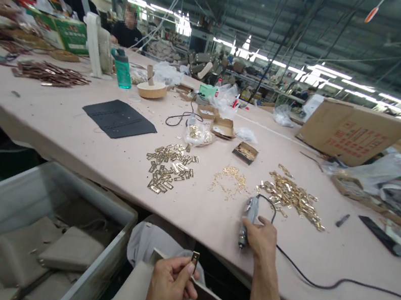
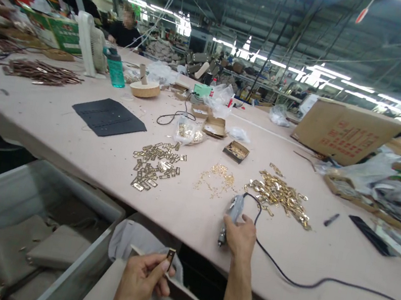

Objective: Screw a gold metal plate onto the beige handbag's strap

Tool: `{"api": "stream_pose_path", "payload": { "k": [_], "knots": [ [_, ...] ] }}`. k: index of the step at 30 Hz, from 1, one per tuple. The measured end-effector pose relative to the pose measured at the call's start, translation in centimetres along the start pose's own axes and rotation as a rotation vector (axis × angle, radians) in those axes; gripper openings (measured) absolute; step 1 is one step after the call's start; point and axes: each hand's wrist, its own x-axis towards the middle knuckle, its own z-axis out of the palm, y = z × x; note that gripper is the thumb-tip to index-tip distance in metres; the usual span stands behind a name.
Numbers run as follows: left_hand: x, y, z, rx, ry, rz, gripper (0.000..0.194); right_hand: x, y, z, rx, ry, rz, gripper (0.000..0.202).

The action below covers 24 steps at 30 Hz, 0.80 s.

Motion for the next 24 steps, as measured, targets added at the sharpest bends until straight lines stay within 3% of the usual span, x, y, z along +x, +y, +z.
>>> {"api": "stream_pose_path", "payload": {
  "k": [5,8,12,14,18,24],
  "knots": [
    [0.1,-0.1,-0.3,-0.007,-0.013,-0.003,0.057,1.8,0.0,-1.9,0.914,-0.282,0.128,0.056],
    [0.2,0.0,-0.2,-0.012,-0.021,0.009,0.058,3.7,-1.2,-2.5,1.106,-0.379,0.147,0.049],
    [0.3,0.1,0.0,-0.030,-0.007,0.022,0.058,7.2,-3.2,-1.9,1.310,-0.563,0.288,0.044],
    [0.3,0.1,0.0,-0.022,0.001,0.017,0.059,9.0,-3.9,-1.1,1.371,-0.556,0.293,0.039],
    [0.4,0.1,-0.2,-0.007,0.005,0.021,0.060,12.1,-4.2,0.8,1.423,-0.416,0.242,0.035],
    [0.6,0.3,-0.2,-0.017,-0.013,-0.019,0.059,13.1,-2.4,2.0,1.502,-0.287,0.168,0.033]
  ]
}}
